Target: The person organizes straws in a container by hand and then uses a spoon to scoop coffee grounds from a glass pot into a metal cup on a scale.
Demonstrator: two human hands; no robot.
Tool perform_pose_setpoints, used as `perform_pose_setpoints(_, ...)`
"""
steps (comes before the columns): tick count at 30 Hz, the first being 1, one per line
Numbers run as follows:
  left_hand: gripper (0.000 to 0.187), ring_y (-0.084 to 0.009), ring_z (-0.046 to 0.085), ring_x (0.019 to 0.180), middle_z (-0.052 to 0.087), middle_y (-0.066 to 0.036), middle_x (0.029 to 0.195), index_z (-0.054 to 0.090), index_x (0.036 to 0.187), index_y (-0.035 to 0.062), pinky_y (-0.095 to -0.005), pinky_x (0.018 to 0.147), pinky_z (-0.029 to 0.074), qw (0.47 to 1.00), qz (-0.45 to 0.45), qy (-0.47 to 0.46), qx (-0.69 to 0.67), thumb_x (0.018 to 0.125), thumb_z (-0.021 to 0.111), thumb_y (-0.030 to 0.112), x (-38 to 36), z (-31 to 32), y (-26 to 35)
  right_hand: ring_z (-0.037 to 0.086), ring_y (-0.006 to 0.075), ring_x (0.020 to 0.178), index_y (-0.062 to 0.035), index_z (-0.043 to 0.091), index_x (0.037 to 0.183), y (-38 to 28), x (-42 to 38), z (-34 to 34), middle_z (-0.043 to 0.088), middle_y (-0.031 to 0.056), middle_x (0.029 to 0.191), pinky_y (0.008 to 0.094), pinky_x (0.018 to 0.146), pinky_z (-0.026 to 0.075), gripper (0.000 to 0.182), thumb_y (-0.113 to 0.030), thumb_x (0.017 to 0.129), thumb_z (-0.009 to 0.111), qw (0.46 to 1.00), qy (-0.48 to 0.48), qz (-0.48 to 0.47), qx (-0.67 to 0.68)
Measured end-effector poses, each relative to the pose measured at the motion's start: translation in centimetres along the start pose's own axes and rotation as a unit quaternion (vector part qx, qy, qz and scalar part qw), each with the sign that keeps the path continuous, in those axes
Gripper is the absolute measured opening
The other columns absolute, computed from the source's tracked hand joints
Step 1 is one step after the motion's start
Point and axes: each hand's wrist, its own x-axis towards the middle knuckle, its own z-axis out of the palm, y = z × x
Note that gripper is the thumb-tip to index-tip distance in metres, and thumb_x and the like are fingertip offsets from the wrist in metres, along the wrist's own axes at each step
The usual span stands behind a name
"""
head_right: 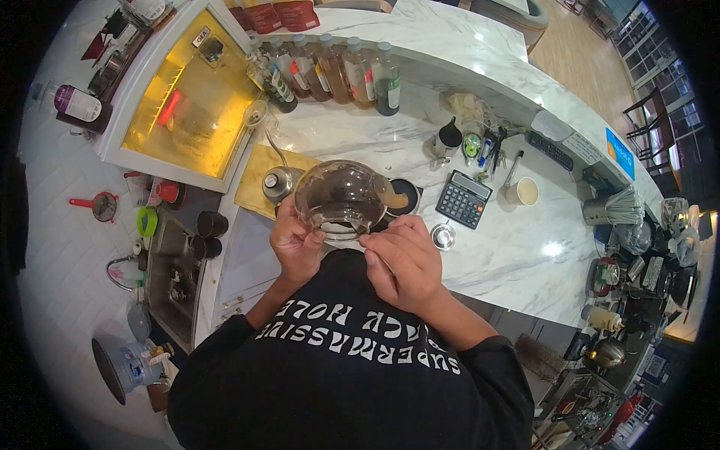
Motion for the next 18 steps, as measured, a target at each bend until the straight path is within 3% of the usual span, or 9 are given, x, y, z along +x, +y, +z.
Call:
perform_pose_setpoints(5, 0.031, -0.0309, 0.067, 0.123, 0.058, -0.027, 0.142, 0.056, 0.076, -0.0005, -0.0426, 0.104, 0.054, 0.997, 0.026, -0.021, 0.069, 0.090, 0.085, 0.002, 0.3, 0.3, -0.1, 0.072, 0.0249, 0.076, 0.0020, 0.071, 0.110, 1.0, -1.3, 0.8, 0.078, 0.0138, 0.096, 0.0450, 0.084, 0.054, 0.018, 0.007, 0.093, 0.068, 0.995, 0.013, 0.080, 0.051)
perform_pose_setpoints(7, 0.031, -0.0306, 0.070, 0.119, 0.058, -0.025, 0.141, 0.057, 0.077, -0.0009, -0.0414, 0.101, 0.056, 0.998, -0.021, -0.016, 0.061, 0.089, 0.085, 0.002, 0.1, 0.6, -0.4, 0.073, 0.0207, 0.078, 0.0048, 0.070, 0.114, 1.3, -2.6, 1.7, 0.079, 0.0162, 0.099, 0.0398, 0.084, 0.057, 0.016, 0.005, 0.099, 0.064, 0.958, 0.059, 0.245, 0.138)
perform_pose_setpoints(8, 0.031, -0.0306, 0.070, 0.119, 0.058, -0.025, 0.141, 0.057, 0.077, -0.0009, -0.0414, 0.101, 0.056, 0.998, -0.021, -0.017, 0.061, 0.089, 0.085, 0.002, 0.2, 0.7, -0.3, 0.075, 0.0172, 0.084, 0.0059, 0.069, 0.120, 0.8, -2.3, 1.7, 0.079, 0.0161, 0.100, 0.0333, 0.084, 0.059, 0.018, 0.001, 0.105, 0.060, 0.920, 0.070, 0.333, 0.196)
perform_pose_setpoints(11, 0.030, -0.0278, 0.072, 0.113, 0.059, -0.024, 0.141, 0.057, 0.078, -0.0009, -0.0387, 0.100, 0.057, 0.990, -0.054, -0.034, 0.123, 0.090, 0.085, 0.001, 0.2, 1.0, -0.1, 0.075, 0.0167, 0.089, 0.0061, 0.067, 0.124, 1.2, -1.9, 2.1, 0.078, 0.0151, 0.102, 0.0287, 0.084, 0.060, 0.020, -0.003, 0.109, 0.058, 0.885, 0.128, 0.358, 0.270)
perform_pose_setpoints(13, 0.030, -0.0245, 0.072, 0.110, 0.060, -0.025, 0.140, 0.056, 0.077, -0.0012, -0.0352, 0.098, 0.057, 0.992, -0.121, 0.008, 0.040, 0.092, 0.083, 0.000, -0.1, 1.4, -0.5, 0.075, 0.0169, 0.093, 0.0057, 0.067, 0.125, 1.7, -2.0, 2.0, 0.078, 0.0142, 0.102, 0.0304, 0.085, 0.060, 0.021, -0.006, 0.111, 0.057, 0.882, 0.132, 0.360, 0.272)
perform_pose_setpoints(18, 0.033, -0.0184, 0.070, 0.110, 0.061, -0.024, 0.139, 0.054, 0.077, -0.0013, -0.0313, 0.095, 0.056, 0.987, -0.157, 0.025, 0.014, 0.095, 0.081, 0.001, -0.2, 1.5, -1.4, 0.073, 0.0169, 0.091, 0.0067, 0.067, 0.125, 2.4, -2.1, 1.7, 0.078, 0.0162, 0.103, 0.0310, 0.085, 0.060, 0.021, -0.005, 0.110, 0.058, 0.859, 0.156, 0.397, 0.282)
